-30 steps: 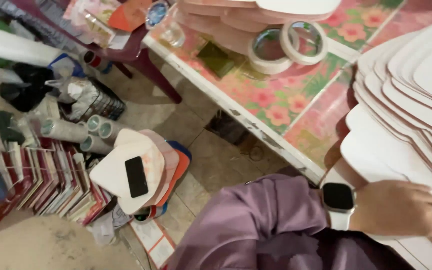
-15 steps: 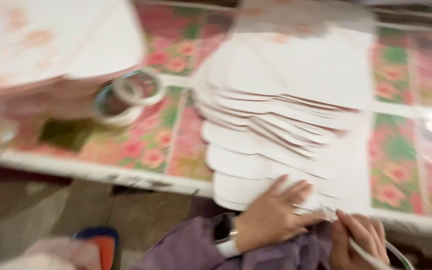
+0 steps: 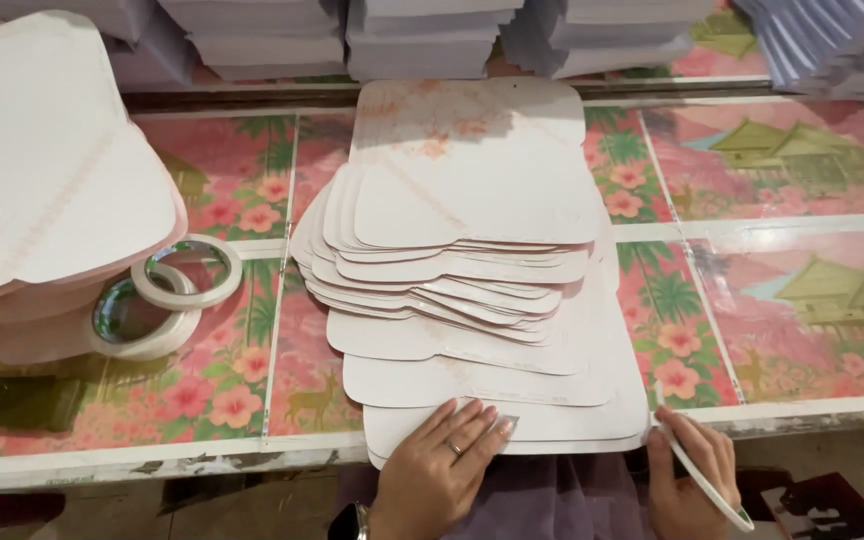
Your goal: The person applies clear adhesive tape to the edges of a stack of white, irregularly shaped paper cutouts. They use a roll of tape in their right hand to secure the edges of the top cutout while holding the stack steady with their left hand.
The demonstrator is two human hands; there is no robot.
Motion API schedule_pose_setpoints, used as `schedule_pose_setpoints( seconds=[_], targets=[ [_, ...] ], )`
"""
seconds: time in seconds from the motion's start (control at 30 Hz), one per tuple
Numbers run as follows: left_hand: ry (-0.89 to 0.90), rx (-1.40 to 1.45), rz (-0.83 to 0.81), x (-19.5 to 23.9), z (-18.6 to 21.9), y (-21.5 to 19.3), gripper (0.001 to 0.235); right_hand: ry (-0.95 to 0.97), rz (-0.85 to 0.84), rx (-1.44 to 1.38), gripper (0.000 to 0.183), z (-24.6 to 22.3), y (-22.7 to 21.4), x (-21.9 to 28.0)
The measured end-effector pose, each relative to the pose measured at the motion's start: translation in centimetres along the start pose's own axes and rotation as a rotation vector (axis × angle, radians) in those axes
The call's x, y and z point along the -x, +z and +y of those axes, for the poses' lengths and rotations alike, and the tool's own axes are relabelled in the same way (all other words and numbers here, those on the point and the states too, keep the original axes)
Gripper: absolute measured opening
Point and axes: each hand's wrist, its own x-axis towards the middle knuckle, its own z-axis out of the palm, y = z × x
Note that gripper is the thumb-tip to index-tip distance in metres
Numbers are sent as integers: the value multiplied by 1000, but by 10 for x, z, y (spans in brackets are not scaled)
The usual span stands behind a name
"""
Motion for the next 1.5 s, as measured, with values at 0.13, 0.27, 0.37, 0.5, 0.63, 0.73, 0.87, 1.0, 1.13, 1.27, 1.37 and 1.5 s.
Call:
schedule_pose_setpoints(
  seconds=[0.13,0.27,0.37,0.5,0.63,0.73,0.87,1.0,1.13,1.27,1.37,1.5],
  targets=[
    [41,-38,3,0,-1,1,32,91,-74,72,25,25,-10,0],
    [127,-128,89,1,-2,7,31,157,-323,283,28,157,-21,-30],
    [152,-173,133,0,-5,8,31,817,-678,2,36,397,-108,0],
    [165,-180,139,2,-5,9,31,598,-383,24,30,459,-137,-12],
    [192,-223,131,8,-8,16,37,352,-84,40,24,469,-127,43],
    [188,-200,237,5,-6,20,33,166,179,14,20,238,-77,33],
    [205,-190,121,10,-7,17,35,45,415,17,16,149,-89,18],
    [153,-139,78,8,-3,9,35,-209,349,376,12,77,-121,-7],
    [165,-89,68,10,0,5,35,-254,236,220,14,63,-143,-15],
    [233,-114,85,7,0,0,32,-244,286,-4,17,68,-131,-14],
    [276,-116,133,1,0,-1,23,-200,269,61,18,73,-103,-19],
    [245,-136,107,5,6,-4,22,54,-52,-102,18,51,-59,-10]
  ],
)
